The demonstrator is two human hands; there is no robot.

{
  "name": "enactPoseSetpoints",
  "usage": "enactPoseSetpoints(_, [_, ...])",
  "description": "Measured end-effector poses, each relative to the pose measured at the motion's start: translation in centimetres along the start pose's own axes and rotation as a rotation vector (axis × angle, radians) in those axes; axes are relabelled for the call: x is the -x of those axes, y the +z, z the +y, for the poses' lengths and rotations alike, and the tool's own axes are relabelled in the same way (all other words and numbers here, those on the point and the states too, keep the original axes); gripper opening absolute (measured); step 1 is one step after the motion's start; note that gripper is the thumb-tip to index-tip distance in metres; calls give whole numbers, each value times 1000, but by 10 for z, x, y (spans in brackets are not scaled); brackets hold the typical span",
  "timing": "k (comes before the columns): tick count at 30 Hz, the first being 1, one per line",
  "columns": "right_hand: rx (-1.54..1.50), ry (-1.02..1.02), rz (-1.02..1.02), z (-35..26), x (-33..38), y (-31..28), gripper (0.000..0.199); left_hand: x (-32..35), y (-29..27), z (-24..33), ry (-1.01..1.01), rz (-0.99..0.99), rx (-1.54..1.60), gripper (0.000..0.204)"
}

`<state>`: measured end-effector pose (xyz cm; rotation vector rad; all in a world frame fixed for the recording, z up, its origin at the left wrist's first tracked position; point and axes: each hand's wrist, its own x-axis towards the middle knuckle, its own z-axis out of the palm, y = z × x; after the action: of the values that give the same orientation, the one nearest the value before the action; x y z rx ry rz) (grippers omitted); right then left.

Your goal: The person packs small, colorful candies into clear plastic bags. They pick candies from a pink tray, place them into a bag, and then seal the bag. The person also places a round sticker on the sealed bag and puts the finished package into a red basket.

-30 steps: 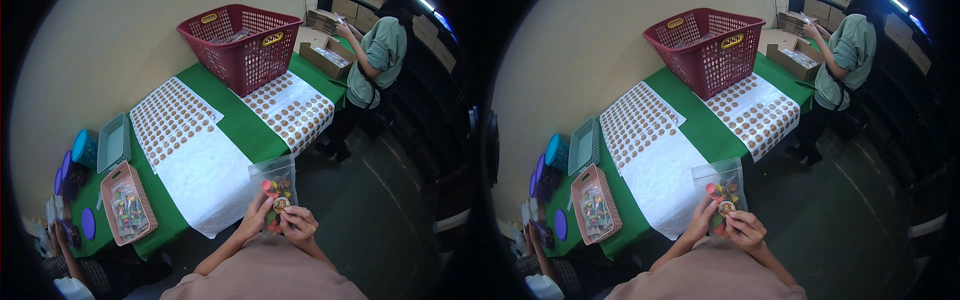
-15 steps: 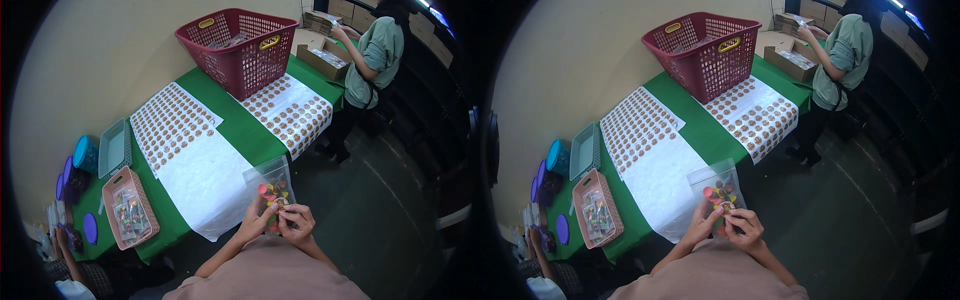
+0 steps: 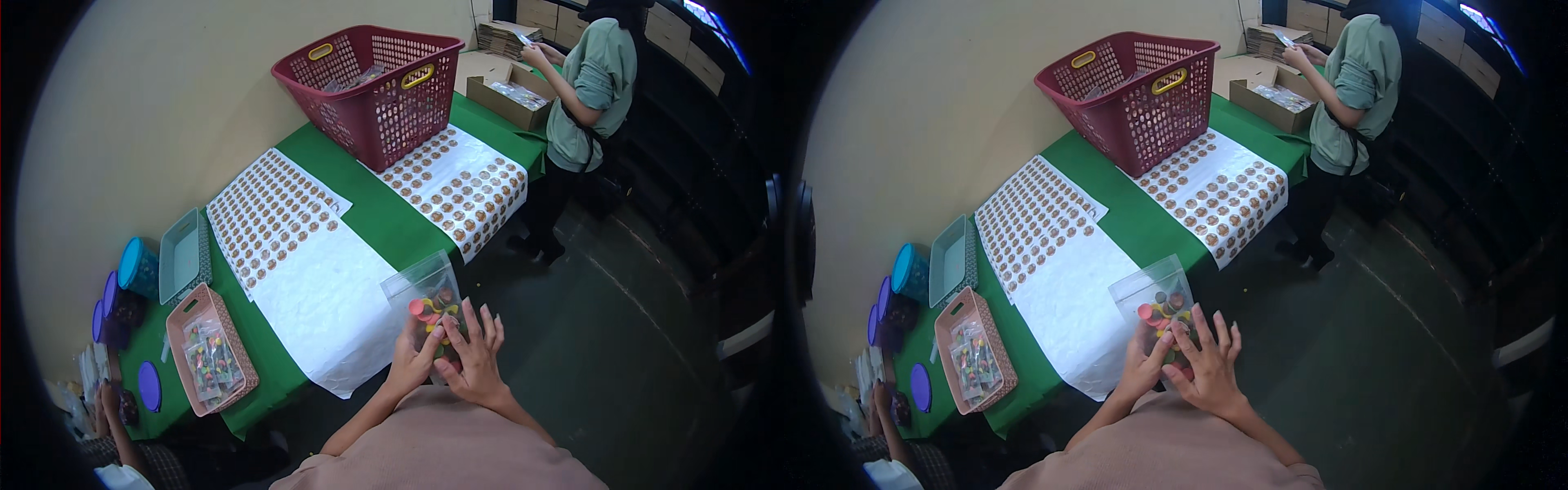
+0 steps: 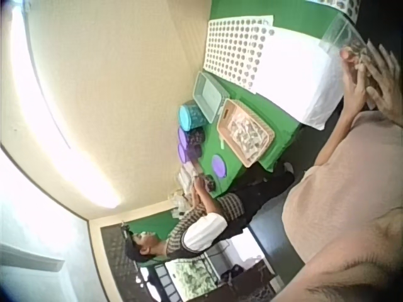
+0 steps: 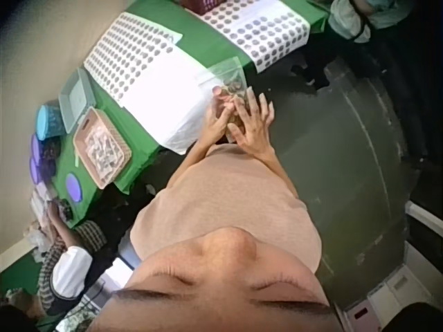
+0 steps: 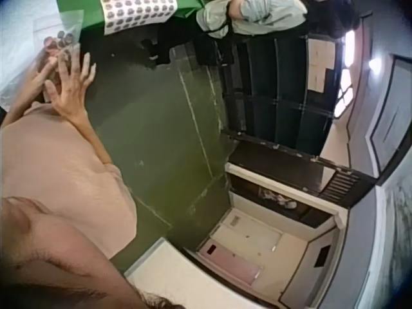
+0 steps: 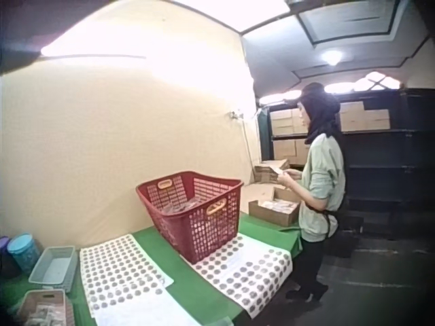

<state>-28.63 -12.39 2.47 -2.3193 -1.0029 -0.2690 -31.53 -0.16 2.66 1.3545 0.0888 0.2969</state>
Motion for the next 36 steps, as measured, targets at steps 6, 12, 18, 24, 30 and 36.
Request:
enactPoseSetpoints(6, [-120, 268, 61, 47, 8, -13, 55, 6, 15, -4, -58, -6, 23, 38])
enactPoseSetpoints(12, [-915, 421, -110, 92, 47, -35, 38, 15, 39, -25, -220, -160, 78, 33])
enactPoseSetpoints(18, [-887, 620, -162, 87, 70, -50, 46, 18, 80, -40, -251, -300, -109, 31])
enactPoseSetpoints(24, [-851, 689, -50, 101, 74, -56, 42, 8, 95, -35, -387, -328, -224, 35])
enactPoseSetpoints(30, [-734, 662, 53, 125, 48, -48, 38, -29, 99, -67, -80, -259, -314, 32])
enactPoseSetpoints(36, [-951, 819, -66, 166, 15, -67, 41, -99, 116, -117, -168, -346, -156, 33])
